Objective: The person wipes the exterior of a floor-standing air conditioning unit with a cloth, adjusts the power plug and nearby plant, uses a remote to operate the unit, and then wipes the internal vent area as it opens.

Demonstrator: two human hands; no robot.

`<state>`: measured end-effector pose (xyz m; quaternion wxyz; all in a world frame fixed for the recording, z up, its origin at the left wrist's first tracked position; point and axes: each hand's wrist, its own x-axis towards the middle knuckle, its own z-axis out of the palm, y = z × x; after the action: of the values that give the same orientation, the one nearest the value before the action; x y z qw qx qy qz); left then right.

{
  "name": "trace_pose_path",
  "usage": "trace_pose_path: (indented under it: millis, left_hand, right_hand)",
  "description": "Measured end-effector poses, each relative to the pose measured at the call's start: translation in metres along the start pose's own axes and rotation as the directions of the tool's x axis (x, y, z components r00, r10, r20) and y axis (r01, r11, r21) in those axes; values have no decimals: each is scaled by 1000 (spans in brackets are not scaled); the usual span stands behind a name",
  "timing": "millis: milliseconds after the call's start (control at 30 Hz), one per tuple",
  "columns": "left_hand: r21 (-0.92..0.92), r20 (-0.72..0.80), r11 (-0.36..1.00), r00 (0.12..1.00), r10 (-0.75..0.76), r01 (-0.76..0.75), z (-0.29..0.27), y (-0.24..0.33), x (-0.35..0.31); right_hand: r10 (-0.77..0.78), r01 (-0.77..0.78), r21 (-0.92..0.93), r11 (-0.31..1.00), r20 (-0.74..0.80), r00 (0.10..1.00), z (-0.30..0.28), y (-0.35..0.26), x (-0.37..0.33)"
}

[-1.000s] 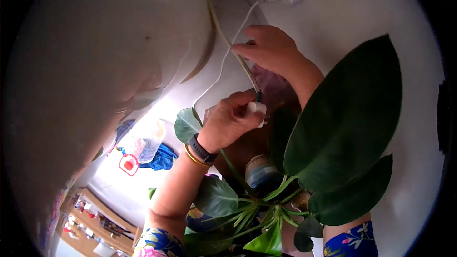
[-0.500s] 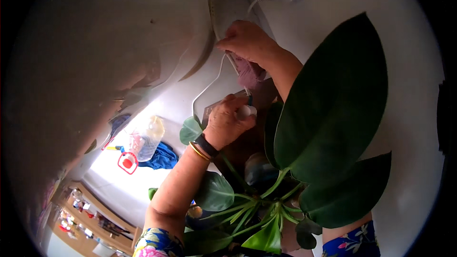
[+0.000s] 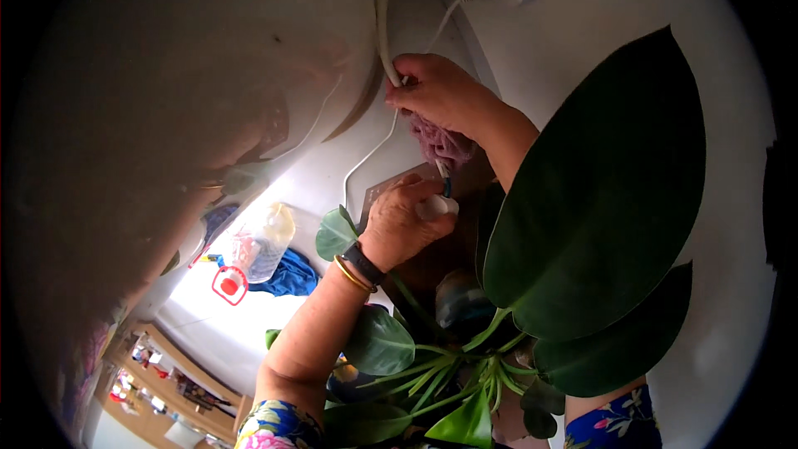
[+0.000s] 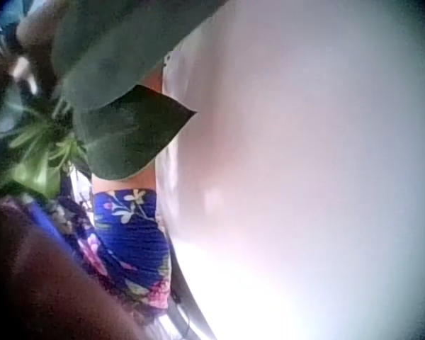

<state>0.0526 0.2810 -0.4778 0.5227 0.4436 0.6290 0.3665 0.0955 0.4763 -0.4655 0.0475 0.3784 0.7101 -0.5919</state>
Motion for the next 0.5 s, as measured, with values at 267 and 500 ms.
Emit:
trace_pose_path:
  millis: [267,500]
  left_hand:
    - [287,-401,946,916,-25,152,-21,9,32]
    - [144,-750,977,627,211,-157,-2,13,104]
  right_hand:
    - [-301,302,56,952,-14,953,-11,-85,-50]
    - [-611,604,-94,791,-147,778,-12,-85,-86]
